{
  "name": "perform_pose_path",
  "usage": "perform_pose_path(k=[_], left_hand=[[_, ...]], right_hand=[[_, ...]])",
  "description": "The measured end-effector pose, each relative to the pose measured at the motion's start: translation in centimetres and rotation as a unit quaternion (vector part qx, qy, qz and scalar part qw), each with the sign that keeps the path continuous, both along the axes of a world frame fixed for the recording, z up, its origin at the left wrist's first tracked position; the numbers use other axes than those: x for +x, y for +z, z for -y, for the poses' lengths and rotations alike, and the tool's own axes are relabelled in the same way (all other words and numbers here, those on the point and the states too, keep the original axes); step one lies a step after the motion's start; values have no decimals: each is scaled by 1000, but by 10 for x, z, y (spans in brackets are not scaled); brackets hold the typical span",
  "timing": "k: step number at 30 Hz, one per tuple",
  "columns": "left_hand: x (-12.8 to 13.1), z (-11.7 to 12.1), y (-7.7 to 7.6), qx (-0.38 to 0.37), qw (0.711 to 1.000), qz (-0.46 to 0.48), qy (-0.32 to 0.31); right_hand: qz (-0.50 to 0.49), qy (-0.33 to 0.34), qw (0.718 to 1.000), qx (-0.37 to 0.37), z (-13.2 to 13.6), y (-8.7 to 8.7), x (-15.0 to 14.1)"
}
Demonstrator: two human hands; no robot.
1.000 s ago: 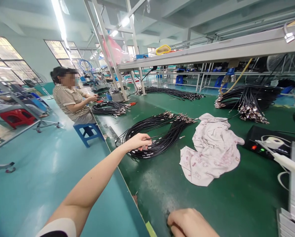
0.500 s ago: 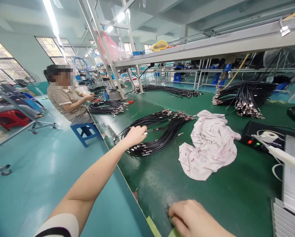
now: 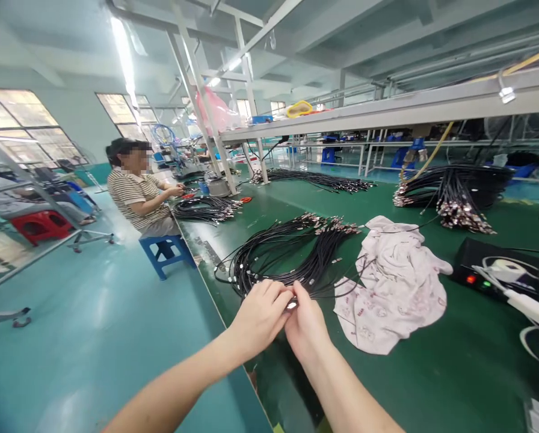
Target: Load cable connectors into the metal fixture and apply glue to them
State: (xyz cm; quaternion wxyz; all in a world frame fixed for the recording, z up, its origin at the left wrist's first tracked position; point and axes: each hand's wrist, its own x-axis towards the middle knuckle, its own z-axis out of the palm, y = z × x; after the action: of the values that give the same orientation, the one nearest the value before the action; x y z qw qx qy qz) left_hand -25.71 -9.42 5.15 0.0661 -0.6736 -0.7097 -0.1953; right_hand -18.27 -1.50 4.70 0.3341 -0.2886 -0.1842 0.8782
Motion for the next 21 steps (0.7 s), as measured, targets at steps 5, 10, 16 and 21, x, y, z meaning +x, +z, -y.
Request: perform_pose_path(k=[5,10,16,21], left_hand=[[-18,43,-36,91,810,579,-32],[-56,-4,-24,17,430,902,1],[-111,-96,44,49,392,918,32],[-126,-147,54,46,398,913,69]], right_hand=[[-29,-17,999,-22,-9,28,3],[-57,-11,998,-25,-3,59,7],[-24,21,998,-48,0,61,34],[14,21,999,37,-14,68,82]])
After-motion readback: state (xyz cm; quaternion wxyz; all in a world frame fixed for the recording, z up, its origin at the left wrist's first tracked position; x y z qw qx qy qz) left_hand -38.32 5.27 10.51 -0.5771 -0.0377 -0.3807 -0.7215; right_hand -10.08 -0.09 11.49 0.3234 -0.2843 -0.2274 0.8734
